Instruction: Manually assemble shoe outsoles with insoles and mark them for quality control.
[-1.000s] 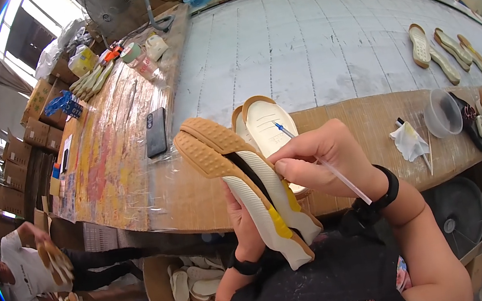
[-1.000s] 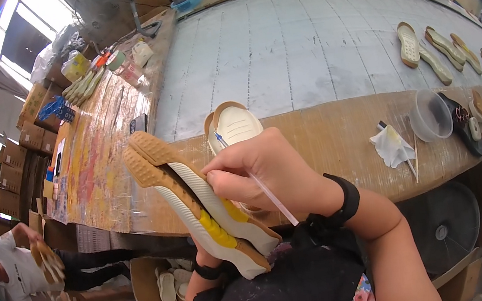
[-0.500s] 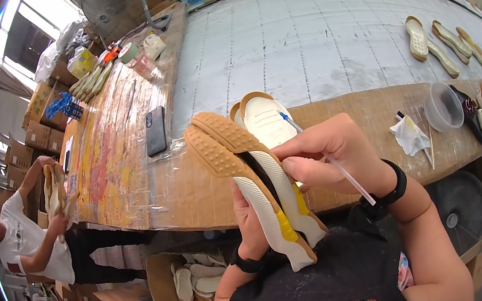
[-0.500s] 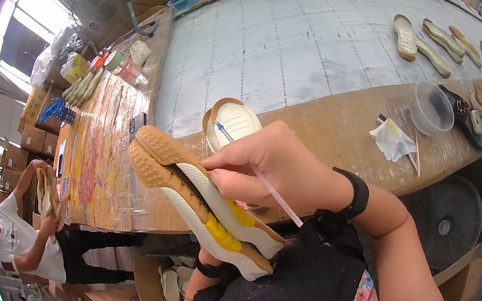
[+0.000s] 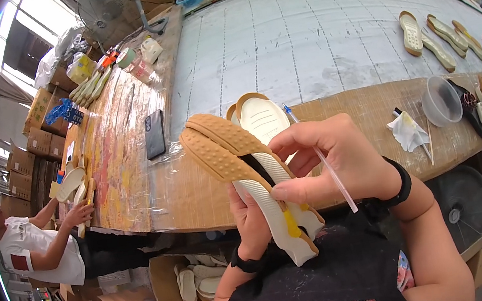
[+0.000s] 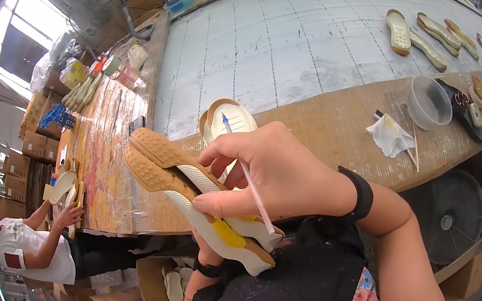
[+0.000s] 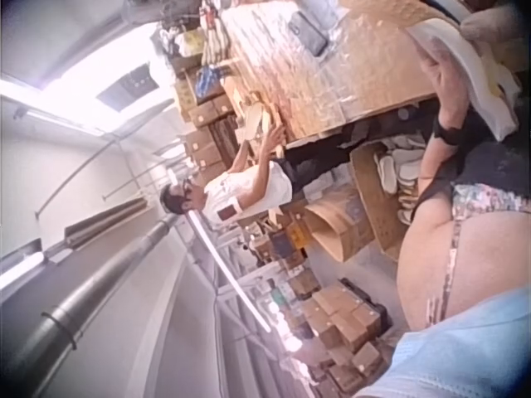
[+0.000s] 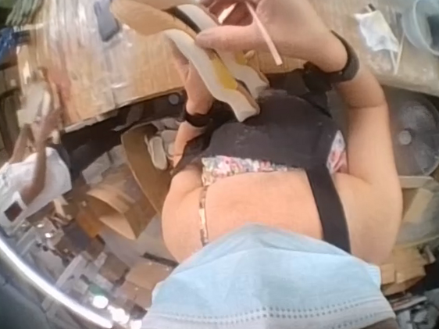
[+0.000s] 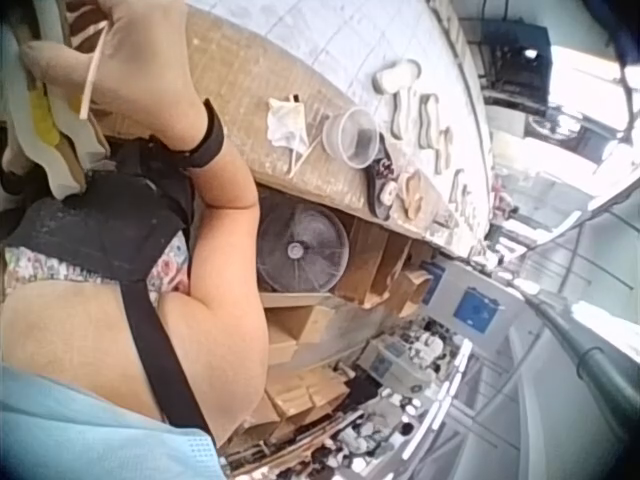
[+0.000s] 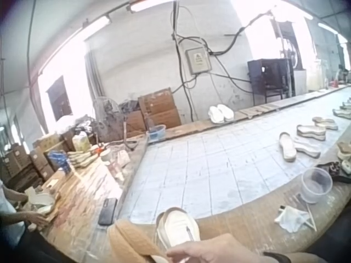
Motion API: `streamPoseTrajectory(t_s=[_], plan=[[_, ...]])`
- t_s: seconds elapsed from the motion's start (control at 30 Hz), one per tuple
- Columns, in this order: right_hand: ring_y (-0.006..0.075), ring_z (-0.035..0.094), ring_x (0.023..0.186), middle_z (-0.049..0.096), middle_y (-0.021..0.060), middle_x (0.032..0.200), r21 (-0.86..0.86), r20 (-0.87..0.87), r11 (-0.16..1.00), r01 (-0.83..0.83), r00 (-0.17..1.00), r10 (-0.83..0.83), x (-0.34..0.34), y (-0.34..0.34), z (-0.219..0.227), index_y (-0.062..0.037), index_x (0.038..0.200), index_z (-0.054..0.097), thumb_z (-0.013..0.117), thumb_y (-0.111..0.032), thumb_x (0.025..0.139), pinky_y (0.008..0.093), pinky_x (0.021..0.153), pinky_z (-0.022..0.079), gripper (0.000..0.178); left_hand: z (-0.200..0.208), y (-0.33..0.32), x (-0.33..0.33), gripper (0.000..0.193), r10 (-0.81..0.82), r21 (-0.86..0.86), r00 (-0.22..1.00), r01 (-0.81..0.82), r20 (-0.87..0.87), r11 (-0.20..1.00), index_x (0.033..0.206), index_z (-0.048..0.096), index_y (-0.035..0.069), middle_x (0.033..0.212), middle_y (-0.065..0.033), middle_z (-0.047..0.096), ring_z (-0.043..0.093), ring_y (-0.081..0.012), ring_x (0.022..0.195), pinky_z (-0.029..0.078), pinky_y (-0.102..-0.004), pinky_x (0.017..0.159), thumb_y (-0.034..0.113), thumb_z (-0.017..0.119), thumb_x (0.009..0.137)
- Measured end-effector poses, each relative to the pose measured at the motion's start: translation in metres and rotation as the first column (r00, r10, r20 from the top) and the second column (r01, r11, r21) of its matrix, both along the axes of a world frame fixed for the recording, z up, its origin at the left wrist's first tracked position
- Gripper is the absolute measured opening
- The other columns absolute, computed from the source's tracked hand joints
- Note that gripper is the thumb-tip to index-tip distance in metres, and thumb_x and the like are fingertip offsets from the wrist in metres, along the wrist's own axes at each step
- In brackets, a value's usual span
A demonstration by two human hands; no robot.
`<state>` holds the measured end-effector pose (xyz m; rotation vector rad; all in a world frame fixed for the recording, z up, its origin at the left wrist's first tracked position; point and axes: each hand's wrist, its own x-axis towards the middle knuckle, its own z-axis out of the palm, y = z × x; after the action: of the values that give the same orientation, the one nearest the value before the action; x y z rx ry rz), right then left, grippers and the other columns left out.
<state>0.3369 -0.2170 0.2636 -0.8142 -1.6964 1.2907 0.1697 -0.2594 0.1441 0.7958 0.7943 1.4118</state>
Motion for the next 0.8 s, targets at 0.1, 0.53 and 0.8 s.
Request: streamPoseTrajectory(t_s=[0.1,0.53,0.8], plan=[[0.0131,0.063,0.072,0.065,0.0122,0.085,-0.028,0.029,0.999,-0.038,0.999,0.039,0.004,-0.003,0.005,0.0058,0.095,0.059,0.07,-0.008,0.067,0.0235,0.066,0.052,0.033,0.005,-0.002,0.001,0.034,0.007,0.055,1.0,-0.006,-0.012,0.998,0.126,0.027,0.011,0.113,-0.0106,0.05,0.055,-0.0187,0.096,0.049,-0.0328,0.079,0.022,0.033,0.095],[0.0134,0.062,0.072,0.063,0.0118,0.078,0.027,0.018,0.999,0.038,0.999,-0.038,0.0,0.006,-0.01,0.0042,0.101,0.057,0.055,-0.014,0.078,0.0248,0.066,0.049,0.03,0.021,-0.003,0.004,0.052,0.154,0.14,0.979,-0.135,-0.133,0.981,0.138,0.01,0.012,0.124,-0.0065,0.04,0.044,-0.0143,0.107,0.04,-0.0298,0.088,0.019,0.037,0.094],[0.0221,0.052,0.06,0.054,0.0083,0.077,0.689,-0.1,0.665,0.288,0.946,-0.307,-0.002,-0.007,-0.035,-0.0031,0.097,0.058,0.056,-0.008,0.074,0.0293,0.054,0.044,0.024,0.033,-0.004,-0.001,0.055,0.203,0.107,0.972,-0.19,-0.121,0.976,0.127,0.024,0.003,0.118,-0.0104,0.041,0.043,-0.0161,0.107,0.037,-0.031,0.09,0.003,0.053,0.08]])
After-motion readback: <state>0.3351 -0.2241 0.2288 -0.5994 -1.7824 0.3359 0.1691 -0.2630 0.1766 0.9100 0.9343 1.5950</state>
